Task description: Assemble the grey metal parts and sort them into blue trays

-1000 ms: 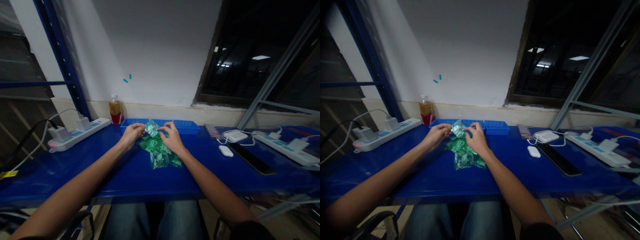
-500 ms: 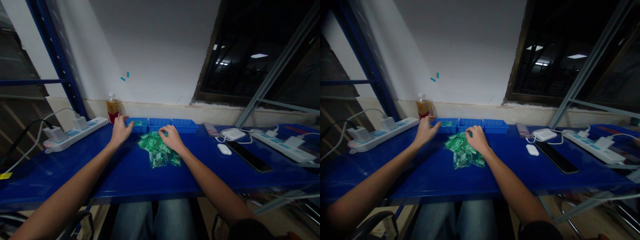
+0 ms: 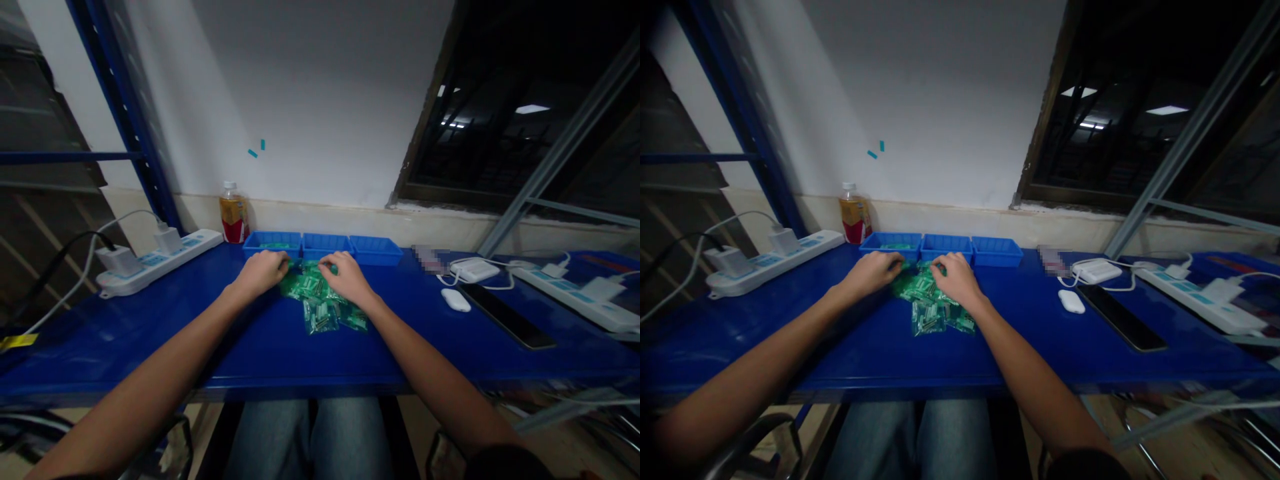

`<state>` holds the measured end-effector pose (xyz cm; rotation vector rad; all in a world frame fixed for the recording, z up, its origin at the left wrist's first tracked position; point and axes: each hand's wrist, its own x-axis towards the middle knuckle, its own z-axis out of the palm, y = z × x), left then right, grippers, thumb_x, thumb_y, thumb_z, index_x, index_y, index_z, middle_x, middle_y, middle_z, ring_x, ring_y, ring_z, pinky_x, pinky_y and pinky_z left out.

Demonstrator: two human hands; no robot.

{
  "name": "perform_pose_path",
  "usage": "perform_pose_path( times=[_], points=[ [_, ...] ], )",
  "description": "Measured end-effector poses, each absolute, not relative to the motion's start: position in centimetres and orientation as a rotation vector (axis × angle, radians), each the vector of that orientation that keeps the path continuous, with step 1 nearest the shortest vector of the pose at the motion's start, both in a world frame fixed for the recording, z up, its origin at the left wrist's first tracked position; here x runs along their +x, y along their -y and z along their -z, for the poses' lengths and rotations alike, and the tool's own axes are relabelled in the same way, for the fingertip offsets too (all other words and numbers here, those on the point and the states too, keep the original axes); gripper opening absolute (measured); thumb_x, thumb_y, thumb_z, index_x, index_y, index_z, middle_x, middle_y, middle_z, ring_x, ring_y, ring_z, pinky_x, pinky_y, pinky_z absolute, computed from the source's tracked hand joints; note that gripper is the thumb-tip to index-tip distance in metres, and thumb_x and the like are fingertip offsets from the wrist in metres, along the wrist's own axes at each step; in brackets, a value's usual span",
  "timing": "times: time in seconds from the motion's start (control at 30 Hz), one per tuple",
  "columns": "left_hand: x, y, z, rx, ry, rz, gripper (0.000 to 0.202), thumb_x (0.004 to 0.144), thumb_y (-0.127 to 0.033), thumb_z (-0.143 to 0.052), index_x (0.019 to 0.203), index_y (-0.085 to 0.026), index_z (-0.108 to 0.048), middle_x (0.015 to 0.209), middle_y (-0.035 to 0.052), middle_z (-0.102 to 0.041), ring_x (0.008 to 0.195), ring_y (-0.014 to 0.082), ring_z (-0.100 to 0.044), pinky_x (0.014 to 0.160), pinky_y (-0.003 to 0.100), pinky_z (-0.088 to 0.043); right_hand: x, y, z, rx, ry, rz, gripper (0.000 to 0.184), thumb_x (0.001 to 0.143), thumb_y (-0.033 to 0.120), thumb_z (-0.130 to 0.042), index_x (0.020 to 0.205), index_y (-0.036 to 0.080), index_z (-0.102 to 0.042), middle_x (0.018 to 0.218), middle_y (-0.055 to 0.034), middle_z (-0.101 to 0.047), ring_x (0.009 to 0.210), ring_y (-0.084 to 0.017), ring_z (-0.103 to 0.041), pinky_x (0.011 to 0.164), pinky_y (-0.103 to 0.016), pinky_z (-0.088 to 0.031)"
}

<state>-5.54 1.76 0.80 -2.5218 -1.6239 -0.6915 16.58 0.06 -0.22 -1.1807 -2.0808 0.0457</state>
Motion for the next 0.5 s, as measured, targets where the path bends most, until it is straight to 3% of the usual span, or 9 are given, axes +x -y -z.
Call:
perform_pose_path(
  times=[0.1,0.27,0.5],
  points=[
    [-5.7,-1.5,-1.9,-2.378,1.667,1.165,0.028,0.083,-0.029,-0.044,0.099,-0.015,-0.063,0.086,0.0106,-0.069,0.077,0.0222,-0.065,0.073,0.032,-0.047,16.0,0.3,0.1,-1.154,2.018,-0.12,0.015,0.082,0.025,-0.054,0.089,0.017,-0.065,0.077,-0.0032,-0.062,0.08,-0.017,-0.052,0.075,-0.03,-0.038],
    [-3.5,-0.9,-1.5,-2.549,1.707,1.926,0.025,0.083,-0.032,-0.046,0.098,-0.013,-0.055,0.072,0.0062,-0.067,0.064,0.0191,-0.066,0.061,0.028,-0.051,14.7,0.7,0.3,-1.119,1.793,-0.46,0.027,0.081,0.038,-0.055,0.095,0.016,-0.061,0.072,-0.0006,-0.061,0.064,-0.013,-0.054,0.062,-0.024,-0.039],
    [-1.8,-0.5,-0.5,-2.72,1.596,2.045,0.017,0.08,-0.029,-0.054,0.092,-0.017,-0.052,0.058,0.0008,-0.063,0.055,0.017,-0.063,0.056,0.026,-0.047,15.2,-0.2,0.1,-1.091,1.705,-0.525,0.019,0.08,0.03,-0.051,0.069,0.015,-0.056,0.065,0.0007,-0.058,0.061,-0.012,-0.051,0.06,-0.023,-0.038]
  ],
)
